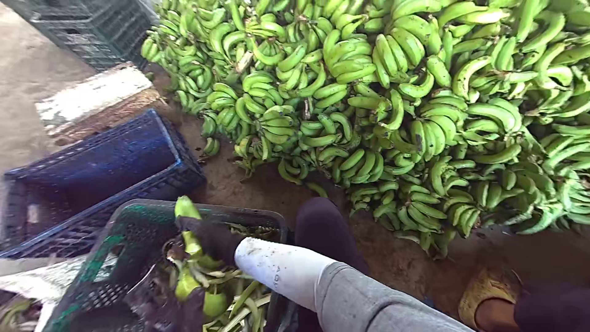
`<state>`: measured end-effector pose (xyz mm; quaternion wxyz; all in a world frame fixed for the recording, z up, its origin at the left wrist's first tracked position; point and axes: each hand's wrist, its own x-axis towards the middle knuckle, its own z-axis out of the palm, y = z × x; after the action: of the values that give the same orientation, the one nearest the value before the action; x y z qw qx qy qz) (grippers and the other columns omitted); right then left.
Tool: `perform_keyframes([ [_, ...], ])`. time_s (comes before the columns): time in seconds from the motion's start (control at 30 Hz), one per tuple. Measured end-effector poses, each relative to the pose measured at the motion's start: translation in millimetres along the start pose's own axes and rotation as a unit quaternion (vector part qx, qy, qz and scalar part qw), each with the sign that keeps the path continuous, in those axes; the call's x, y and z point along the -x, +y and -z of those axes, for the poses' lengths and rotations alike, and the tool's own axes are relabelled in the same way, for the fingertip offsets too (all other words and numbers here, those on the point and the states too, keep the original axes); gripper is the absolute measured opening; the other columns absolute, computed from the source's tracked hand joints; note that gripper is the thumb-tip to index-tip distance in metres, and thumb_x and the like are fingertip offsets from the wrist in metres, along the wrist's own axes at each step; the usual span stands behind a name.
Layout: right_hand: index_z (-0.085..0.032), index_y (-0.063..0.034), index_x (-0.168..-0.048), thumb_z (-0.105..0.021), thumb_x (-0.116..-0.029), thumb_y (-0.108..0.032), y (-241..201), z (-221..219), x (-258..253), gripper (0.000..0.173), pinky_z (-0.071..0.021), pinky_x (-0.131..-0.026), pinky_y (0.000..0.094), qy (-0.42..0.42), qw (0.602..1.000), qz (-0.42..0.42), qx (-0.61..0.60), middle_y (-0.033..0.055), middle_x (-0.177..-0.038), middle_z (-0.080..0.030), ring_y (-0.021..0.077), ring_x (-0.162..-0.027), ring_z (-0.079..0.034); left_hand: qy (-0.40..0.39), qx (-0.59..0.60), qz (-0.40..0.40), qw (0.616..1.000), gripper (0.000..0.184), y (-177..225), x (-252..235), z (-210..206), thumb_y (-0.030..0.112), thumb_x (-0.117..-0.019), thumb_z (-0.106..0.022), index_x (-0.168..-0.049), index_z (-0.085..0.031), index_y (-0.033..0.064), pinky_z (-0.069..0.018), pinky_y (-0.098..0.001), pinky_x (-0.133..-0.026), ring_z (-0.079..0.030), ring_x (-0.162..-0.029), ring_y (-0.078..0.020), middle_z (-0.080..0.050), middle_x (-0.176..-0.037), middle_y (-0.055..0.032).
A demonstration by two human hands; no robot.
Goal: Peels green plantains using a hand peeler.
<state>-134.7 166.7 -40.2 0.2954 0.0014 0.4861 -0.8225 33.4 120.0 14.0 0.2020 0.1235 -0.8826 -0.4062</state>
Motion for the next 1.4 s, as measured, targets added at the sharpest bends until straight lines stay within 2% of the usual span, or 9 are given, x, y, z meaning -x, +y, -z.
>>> perform_keyframes([
  [0.17,-0.054,-0.0049,-0.14,-0.061,-0.1028,-0.031,-20,-7,-6,0.046,-0.0522,-0.091,0.0489,0.034,0.988,0.039,0.147,0.0216,-0.115,-0.066,0.0292,-0.101,-0.065,-0.014,-0.038,0.122,0.992,0.046,19,10,17,0.019,-0.0938,-0.072,-0.122,-0.058,-0.0138,-0.0515,-0.0231,-0.072,-0.056,-0.074,-0.0005,-0.064,-0.091,-0.0113],
  [0.33,-0.041,-0.0144,-0.152,-0.06,-0.1004,-0.042,-52,40,-59,0.062,-0.0547,-0.093,0.0544,0.155,0.967,0.121,0.163,0.0195,-0.128,-0.063,0.0311,-0.112,-0.065,0.005,0.067,0.033,0.997,0.024,38,30,55,0.014,-0.0887,-0.076,-0.099,-0.063,-0.0043,-0.057,-0.0168,-0.078,-0.064,-0.082,0.0082,-0.069,-0.088,0.0081],
  [0.5,-0.041,-0.0146,-0.152,-0.067,-0.0961,-0.025,-105,18,-33,0.062,-0.0546,-0.097,0.0442,0.044,0.977,0.159,0.136,0.0107,-0.133,-0.062,0.0205,-0.118,-0.062,0.013,-0.125,0.022,0.992,0.059,14,-31,57,0.043,-0.0979,-0.063,-0.14,-0.058,0.0011,-0.0567,-0.0537,-0.088,-0.07,-0.1,-0.0299,-0.07,-0.114,-0.0208],
  [0.6,-0.042,-0.0126,-0.15,-0.069,-0.0952,-0.022,-112,8,-5,0.062,-0.058,-0.094,0.0384,-0.007,0.961,0.239,0.143,0.0081,-0.129,-0.064,0.0173,-0.113,-0.065,0.015,0.016,0.033,0.999,0.05,-3,-45,28,0.041,-0.1003,-0.06,-0.129,-0.06,-0.0003,-0.0626,-0.0403,-0.073,-0.072,-0.078,-0.0169,-0.072,-0.092,-0.0087],
  [0.77,-0.031,-0.0099,-0.156,-0.065,-0.0981,-0.019,-95,1,27,0.068,-0.0559,-0.101,0.0379,-0.044,0.923,0.327,0.197,0.0103,-0.138,-0.057,0.018,-0.12,-0.062,-0.008,0.31,0.039,0.95,0.057,-18,-38,-29,0.042,-0.1107,-0.024,-0.134,-0.05,-0.0025,-0.0578,-0.0304,-0.066,-0.061,-0.07,-0.011,-0.061,-0.083,-0.002],
  [0.93,-0.03,-0.0272,-0.158,-0.063,-0.1003,-0.027,-74,3,33,0.067,-0.0586,-0.09,0.0385,-0.073,0.914,0.321,0.239,0.0038,-0.137,-0.058,0.0158,-0.112,-0.064,0.072,0.404,-0.066,0.91,0.075,27,-46,-7,0.072,-0.0995,-0.03,-0.124,-0.051,0.0042,-0.0518,-0.0199,-0.054,-0.059,-0.064,-0.0036,-0.061,-0.076,0.0063],
  [1.03,-0.031,-0.0292,-0.158,-0.063,-0.1008,-0.028,-78,-6,37,0.066,-0.0585,-0.092,0.0415,-0.086,0.939,0.272,0.19,0.0033,-0.139,-0.058,0.0187,-0.114,-0.064,-0.004,0.328,0.1,0.939,0.061,-1,-39,-16,0.054,-0.1088,-0.026,-0.13,-0.051,0.0025,-0.0554,-0.0296,-0.062,-0.058,-0.065,-0.0101,-0.058,-0.077,-0.0004],
  [1.17,-0.038,-0.0277,-0.15,-0.061,-0.1005,-0.031,-94,-15,26,0.055,-0.0601,-0.082,0.0368,-0.106,0.972,0.186,0.1,0.0045,-0.121,-0.065,0.0181,-0.101,-0.067,-0.14,0.314,0.381,0.858,0.046,-33,-29,-21,0.041,-0.1133,-0.028,-0.126,-0.053,0.0047,-0.0508,-0.0281,-0.055,-0.055,-0.059,-0.0122,-0.053,-0.079,-0.0032],
  [1.4,-0.059,-0.017,-0.122,-0.035,-0.1074,-0.054,-88,-6,9,0.046,-0.0588,-0.062,0.0323,-0.046,0.992,0.075,0.094,0.0046,-0.091,-0.069,0.0143,-0.074,-0.067,-0.107,0.019,0.028,0.994,0.044,-20,-58,43,0.04,-0.1083,-0.043,-0.133,-0.061,0.0081,-0.0557,-0.0452,-0.081,-0.067,-0.086,-0.0212,-0.069,-0.098,-0.0103],
])
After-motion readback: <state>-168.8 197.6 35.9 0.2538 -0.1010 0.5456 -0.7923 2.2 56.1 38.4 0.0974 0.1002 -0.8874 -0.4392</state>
